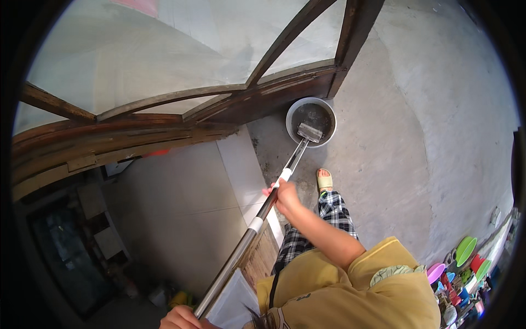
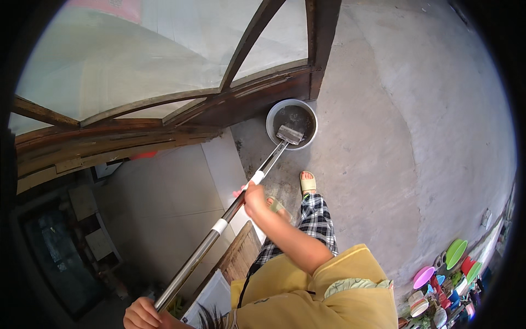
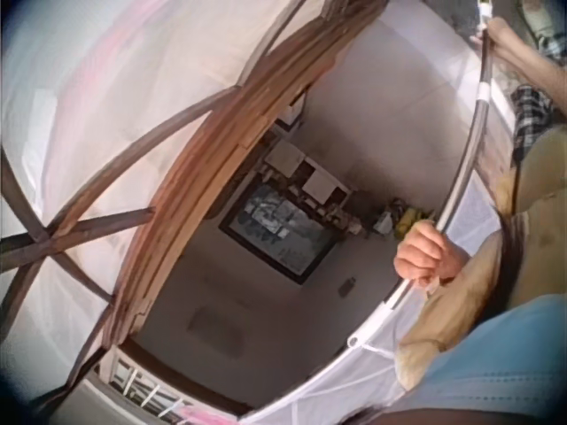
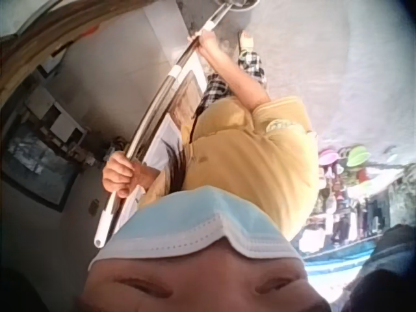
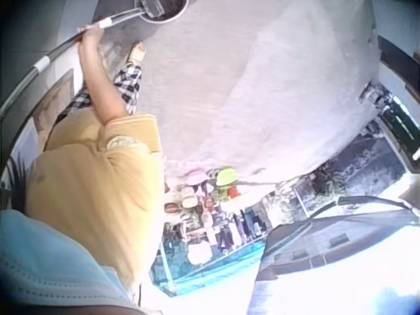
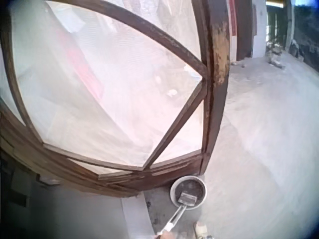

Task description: The person mops a tiled floor using a flat mop and a bucket of water. They repeatedly dip the mop into the bucket, wring it out, and clean the floor area near a doorway and a red stool.

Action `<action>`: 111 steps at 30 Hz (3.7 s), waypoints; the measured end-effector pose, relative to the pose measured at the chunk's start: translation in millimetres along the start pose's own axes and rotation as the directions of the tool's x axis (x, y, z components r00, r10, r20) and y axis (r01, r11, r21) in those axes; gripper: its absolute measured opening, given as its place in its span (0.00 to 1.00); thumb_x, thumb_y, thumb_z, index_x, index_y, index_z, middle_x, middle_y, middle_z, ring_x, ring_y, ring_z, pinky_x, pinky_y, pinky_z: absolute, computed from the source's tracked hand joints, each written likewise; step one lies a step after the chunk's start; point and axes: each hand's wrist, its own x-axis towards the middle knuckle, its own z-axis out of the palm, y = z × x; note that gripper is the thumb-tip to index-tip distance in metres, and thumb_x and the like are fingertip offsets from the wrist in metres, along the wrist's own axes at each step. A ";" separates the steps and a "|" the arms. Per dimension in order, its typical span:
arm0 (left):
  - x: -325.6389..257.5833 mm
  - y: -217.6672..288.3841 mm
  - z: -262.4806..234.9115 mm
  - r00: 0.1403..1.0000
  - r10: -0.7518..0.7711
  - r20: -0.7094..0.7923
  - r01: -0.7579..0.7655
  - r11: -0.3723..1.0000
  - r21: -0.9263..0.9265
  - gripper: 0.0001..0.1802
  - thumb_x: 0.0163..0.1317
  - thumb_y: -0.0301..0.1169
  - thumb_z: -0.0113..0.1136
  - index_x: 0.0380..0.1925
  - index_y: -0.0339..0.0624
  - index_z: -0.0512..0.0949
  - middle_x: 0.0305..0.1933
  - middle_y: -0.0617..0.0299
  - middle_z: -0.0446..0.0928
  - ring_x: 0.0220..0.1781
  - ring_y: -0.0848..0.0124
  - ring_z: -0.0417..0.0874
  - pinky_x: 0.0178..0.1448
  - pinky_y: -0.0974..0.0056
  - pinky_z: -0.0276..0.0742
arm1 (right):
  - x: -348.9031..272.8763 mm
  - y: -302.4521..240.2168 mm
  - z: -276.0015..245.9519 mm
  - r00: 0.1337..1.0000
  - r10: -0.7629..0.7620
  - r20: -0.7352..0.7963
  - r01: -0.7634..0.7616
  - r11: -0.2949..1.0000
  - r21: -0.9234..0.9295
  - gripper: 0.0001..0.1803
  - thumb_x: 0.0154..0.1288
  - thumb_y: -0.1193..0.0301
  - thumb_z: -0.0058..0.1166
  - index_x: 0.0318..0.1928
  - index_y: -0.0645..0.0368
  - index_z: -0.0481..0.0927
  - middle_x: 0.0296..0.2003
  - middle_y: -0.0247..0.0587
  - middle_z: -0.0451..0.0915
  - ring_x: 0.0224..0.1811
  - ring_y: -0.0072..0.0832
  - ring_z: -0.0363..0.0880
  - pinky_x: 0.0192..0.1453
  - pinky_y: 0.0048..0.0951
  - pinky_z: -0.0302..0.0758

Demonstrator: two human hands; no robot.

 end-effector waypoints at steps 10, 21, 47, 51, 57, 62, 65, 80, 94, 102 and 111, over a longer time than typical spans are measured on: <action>15.6 -12.1 6.0 1.000 0.026 0.013 -0.026 0.999 -0.032 0.22 0.51 0.25 0.58 0.05 0.48 0.59 0.05 0.72 0.58 0.06 0.81 0.58 0.18 0.76 0.60 | -52.4 -3.0 19.3 1.000 -0.025 0.016 0.023 0.992 0.122 0.14 0.72 0.68 0.31 0.45 0.71 0.59 0.33 0.46 0.67 0.27 0.33 0.70 0.43 0.40 0.80; 25.2 -26.3 17.4 0.987 -0.063 0.146 0.072 0.996 -0.056 0.20 0.54 0.22 0.50 0.06 0.51 0.62 0.04 0.74 0.61 0.05 0.84 0.61 0.16 0.76 0.60 | 246.4 -75.8 -51.0 0.975 0.045 -0.220 -0.108 0.952 -0.285 0.10 0.64 0.70 0.29 0.43 0.59 0.61 0.26 0.42 0.64 0.18 0.28 0.65 0.28 0.47 0.77; 41.2 -27.8 15.8 0.990 0.004 0.139 0.003 0.999 -0.052 0.21 0.54 0.26 0.54 0.07 0.52 0.58 0.04 0.75 0.59 0.05 0.84 0.59 0.18 0.76 0.61 | -54.8 -10.4 17.3 0.995 -0.066 0.075 0.058 0.993 0.107 0.16 0.71 0.64 0.35 0.41 0.68 0.62 0.32 0.45 0.70 0.26 0.31 0.74 0.42 0.36 0.80; 40.9 -34.1 33.7 0.987 -0.003 0.161 0.020 0.995 -0.101 0.21 0.55 0.24 0.52 0.07 0.50 0.59 0.05 0.76 0.59 0.05 0.84 0.58 0.15 0.75 0.58 | 78.2 -22.0 -12.1 0.986 -0.126 -0.111 0.135 0.988 0.079 0.20 0.71 0.61 0.33 0.34 0.69 0.67 0.23 0.43 0.70 0.21 0.32 0.73 0.30 0.35 0.81; 43.5 -35.7 23.8 0.970 -0.064 0.235 0.081 0.995 -0.063 0.20 0.58 0.24 0.49 0.09 0.50 0.60 0.04 0.74 0.59 0.06 0.84 0.59 0.18 0.75 0.59 | 240.2 -86.9 -58.3 0.985 -0.065 -0.160 0.036 0.983 -0.178 0.13 0.70 0.65 0.32 0.40 0.64 0.63 0.25 0.40 0.69 0.20 0.28 0.69 0.28 0.37 0.81; 33.3 -36.4 16.5 0.992 0.010 0.129 0.005 0.993 -0.119 0.19 0.58 0.25 0.48 0.09 0.50 0.60 0.05 0.76 0.59 0.05 0.85 0.58 0.16 0.75 0.59 | 230.8 -64.7 -46.6 0.969 -0.068 -0.237 0.068 0.998 -0.011 0.13 0.69 0.64 0.36 0.35 0.63 0.65 0.21 0.38 0.66 0.18 0.26 0.66 0.27 0.36 0.81; 38.2 -40.9 17.3 0.992 0.053 0.116 -0.037 0.989 -0.141 0.18 0.56 0.25 0.50 0.09 0.50 0.60 0.05 0.76 0.59 0.05 0.86 0.57 0.14 0.76 0.58 | 178.0 -57.3 -31.4 0.992 -0.041 -0.122 0.048 0.997 0.055 0.14 0.69 0.65 0.37 0.35 0.65 0.64 0.22 0.38 0.67 0.18 0.26 0.66 0.30 0.36 0.82; 34.6 -34.7 29.6 0.999 0.025 0.033 -0.023 0.998 -0.056 0.19 0.55 0.28 0.54 0.09 0.51 0.60 0.07 0.76 0.58 0.08 0.83 0.59 0.18 0.76 0.60 | -65.3 -20.1 26.3 0.985 0.056 0.164 -0.088 0.977 0.195 0.10 0.66 0.71 0.42 0.39 0.65 0.60 0.26 0.39 0.68 0.23 0.27 0.70 0.43 0.39 0.80; 15.8 -34.8 31.8 0.996 0.066 0.051 -0.064 0.997 -0.051 0.19 0.57 0.21 0.49 0.10 0.52 0.60 0.06 0.76 0.60 0.06 0.84 0.58 0.18 0.75 0.59 | 243.3 -76.3 -74.3 0.999 0.018 -0.050 -0.026 0.988 -0.150 0.15 0.65 0.64 0.44 0.43 0.62 0.61 0.26 0.41 0.67 0.18 0.34 0.70 0.28 0.44 0.80; 13.7 -31.7 17.1 0.994 0.074 0.081 -0.063 0.989 -0.134 0.20 0.56 0.23 0.50 0.09 0.53 0.59 0.05 0.78 0.60 0.05 0.86 0.59 0.13 0.77 0.58 | 103.1 -35.7 -30.5 1.000 0.016 0.021 -0.019 0.987 0.162 0.11 0.66 0.67 0.43 0.34 0.64 0.65 0.19 0.36 0.66 0.15 0.27 0.67 0.25 0.35 0.80; 20.6 -25.8 10.8 0.992 0.125 -0.031 -0.128 0.988 -0.089 0.19 0.56 0.27 0.54 0.10 0.51 0.60 0.06 0.76 0.60 0.06 0.86 0.59 0.14 0.77 0.60 | -20.3 -16.2 12.8 0.988 0.072 0.135 -0.109 0.951 0.290 0.08 0.64 0.71 0.45 0.36 0.63 0.64 0.23 0.40 0.69 0.22 0.31 0.70 0.35 0.39 0.79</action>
